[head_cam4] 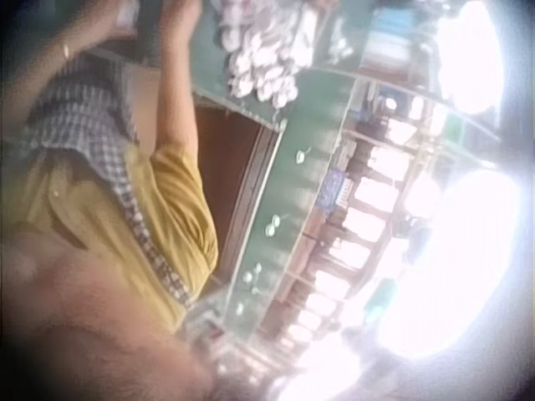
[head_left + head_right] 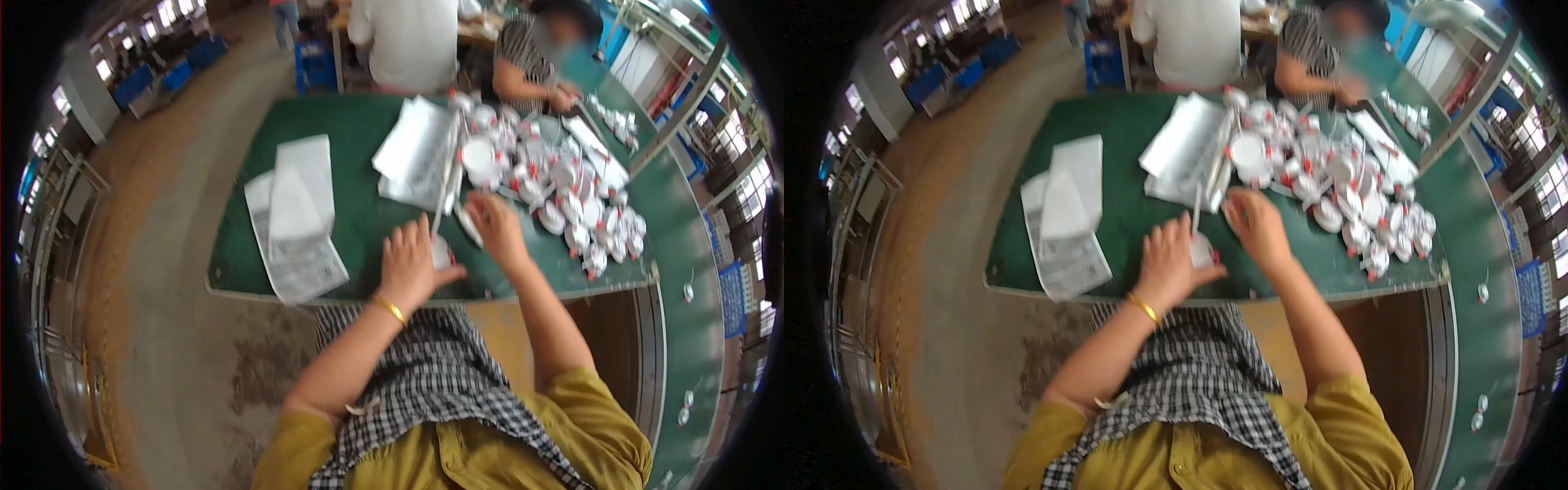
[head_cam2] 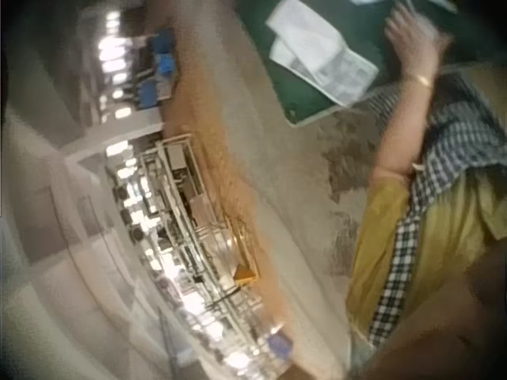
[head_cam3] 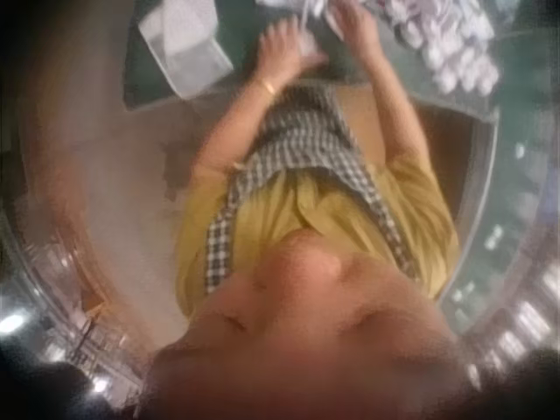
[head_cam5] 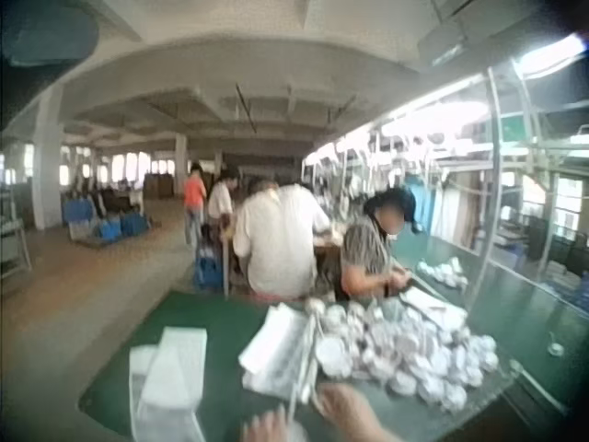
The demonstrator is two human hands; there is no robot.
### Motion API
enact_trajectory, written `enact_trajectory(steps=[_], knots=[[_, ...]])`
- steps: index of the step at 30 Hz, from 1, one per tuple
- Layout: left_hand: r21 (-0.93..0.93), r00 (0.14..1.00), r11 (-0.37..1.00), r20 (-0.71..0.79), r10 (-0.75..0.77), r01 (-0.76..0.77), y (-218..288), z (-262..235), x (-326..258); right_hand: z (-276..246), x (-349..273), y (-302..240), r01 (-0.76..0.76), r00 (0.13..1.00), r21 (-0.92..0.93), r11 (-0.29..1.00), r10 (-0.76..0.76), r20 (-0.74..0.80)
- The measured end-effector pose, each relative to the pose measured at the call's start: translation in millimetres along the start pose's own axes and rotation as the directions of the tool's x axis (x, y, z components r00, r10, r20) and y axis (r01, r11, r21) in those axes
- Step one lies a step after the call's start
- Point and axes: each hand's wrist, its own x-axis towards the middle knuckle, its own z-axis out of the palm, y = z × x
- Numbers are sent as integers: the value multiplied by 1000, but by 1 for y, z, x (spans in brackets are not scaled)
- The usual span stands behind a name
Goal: The person peels adhesive labels from sheets and wraps them around the power cables of round light fixtures by hand.
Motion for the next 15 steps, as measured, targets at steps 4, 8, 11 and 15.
enact_trajectory(steps=[4,8,11,15], knots=[[-232,955,954,-270,123,-188,-8,-41,-4,-4,-9,31,20,997,-393,919,10,74],[-644,987,763,149,59,52,-32,-76,-69,4,-21,34,-46,984,-491,870,125,129],[-619,894,753,439,96,224,-34,-96,-122,-2,-33,48,-38,990,-490,871,99,99],[-467,819,821,574,-1,328,-33,-89,-175,-36,-56,39,-73,996,-448,891,85,5]])
